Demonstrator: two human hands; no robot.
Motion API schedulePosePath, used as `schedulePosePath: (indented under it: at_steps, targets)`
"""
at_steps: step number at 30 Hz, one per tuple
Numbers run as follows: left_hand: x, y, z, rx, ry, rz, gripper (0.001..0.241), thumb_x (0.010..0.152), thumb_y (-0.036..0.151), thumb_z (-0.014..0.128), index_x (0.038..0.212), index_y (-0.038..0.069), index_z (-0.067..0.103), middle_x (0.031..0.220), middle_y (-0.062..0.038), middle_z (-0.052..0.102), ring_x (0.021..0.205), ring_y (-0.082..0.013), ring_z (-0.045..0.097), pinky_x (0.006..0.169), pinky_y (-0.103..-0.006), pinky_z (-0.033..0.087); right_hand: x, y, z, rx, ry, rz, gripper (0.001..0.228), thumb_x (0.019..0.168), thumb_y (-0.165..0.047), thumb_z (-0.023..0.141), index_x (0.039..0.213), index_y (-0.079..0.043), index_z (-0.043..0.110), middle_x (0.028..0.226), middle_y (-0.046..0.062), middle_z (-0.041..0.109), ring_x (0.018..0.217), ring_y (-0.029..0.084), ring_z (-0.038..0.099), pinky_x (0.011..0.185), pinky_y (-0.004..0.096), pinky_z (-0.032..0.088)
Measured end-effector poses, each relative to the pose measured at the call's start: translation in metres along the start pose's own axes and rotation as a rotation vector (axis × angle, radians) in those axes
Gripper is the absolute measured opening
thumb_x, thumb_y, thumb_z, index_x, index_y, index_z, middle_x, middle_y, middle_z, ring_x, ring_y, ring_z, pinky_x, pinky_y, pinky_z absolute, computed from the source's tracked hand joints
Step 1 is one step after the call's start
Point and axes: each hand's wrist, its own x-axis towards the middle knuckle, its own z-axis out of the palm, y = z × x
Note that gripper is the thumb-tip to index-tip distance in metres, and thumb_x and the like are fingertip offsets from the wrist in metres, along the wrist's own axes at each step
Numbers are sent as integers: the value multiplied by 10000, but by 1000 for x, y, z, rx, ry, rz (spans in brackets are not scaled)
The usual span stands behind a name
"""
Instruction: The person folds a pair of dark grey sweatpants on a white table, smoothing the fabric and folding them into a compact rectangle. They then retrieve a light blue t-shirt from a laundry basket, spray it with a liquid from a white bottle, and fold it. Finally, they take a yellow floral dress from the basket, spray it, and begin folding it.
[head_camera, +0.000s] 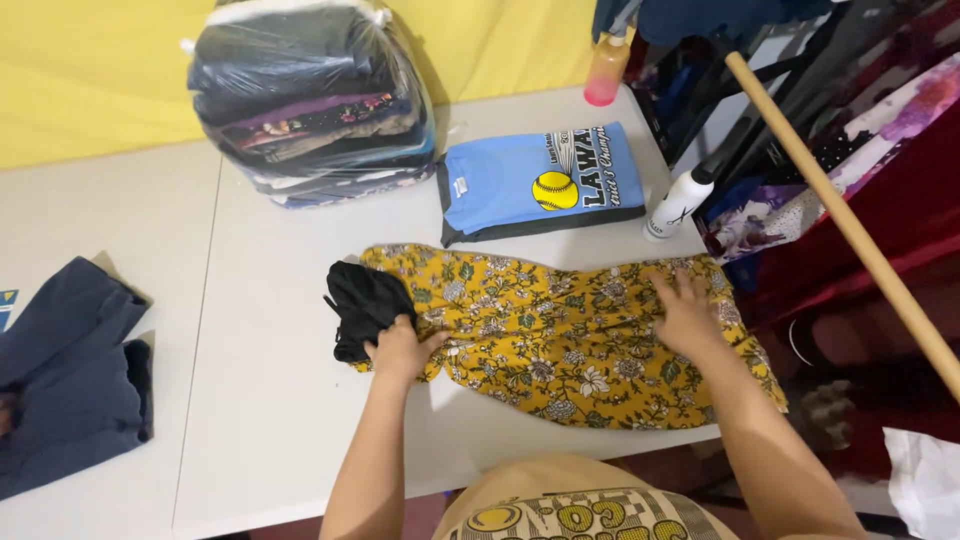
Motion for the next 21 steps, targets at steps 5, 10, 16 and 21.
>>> schedulePosePath:
  at_steps: [5,10,16,21]
  targets:
    - [-2,5,-32,-507,-89,80,489,908,476,632,1186,78,694,959,-153,675,845,-286,608,706,-431,433,-14,-11,-9,117,-104,-49,866,954,-120,533,1669,-297,77,1714,213,-7,1524,525,89,1146,759,120]
    - [2,6,-82,-977,-87,273,344,1032,300,617,1199,14,708,1048,-266,713,931,-412,685,893,-540,548,16,21,14,-28,-132,-19,922,924,-246,622,1675,-318,92,1646,209,272,1503,481,265,1115,712,248]
    - [-19,27,-165,-1558,44,275,358,927,259,739,1199,34,681,1075,-202,727,927,-335,749,755,-496,625,39,49,3,-99,146,66,545,852,-205,669,1395,-257,662,1393,99,619,1290,357,577,1013,577,414]
    - [-8,0,-202,-1823,-29,363,451,912,272,679,1300,42,660,1280,-235,683,1098,-406,721,894,-558,602,40,56,-38,527,560,-50,411,799,-96,745,1179,-251,763,1089,67,683,1142,317,637,1016,392,487]
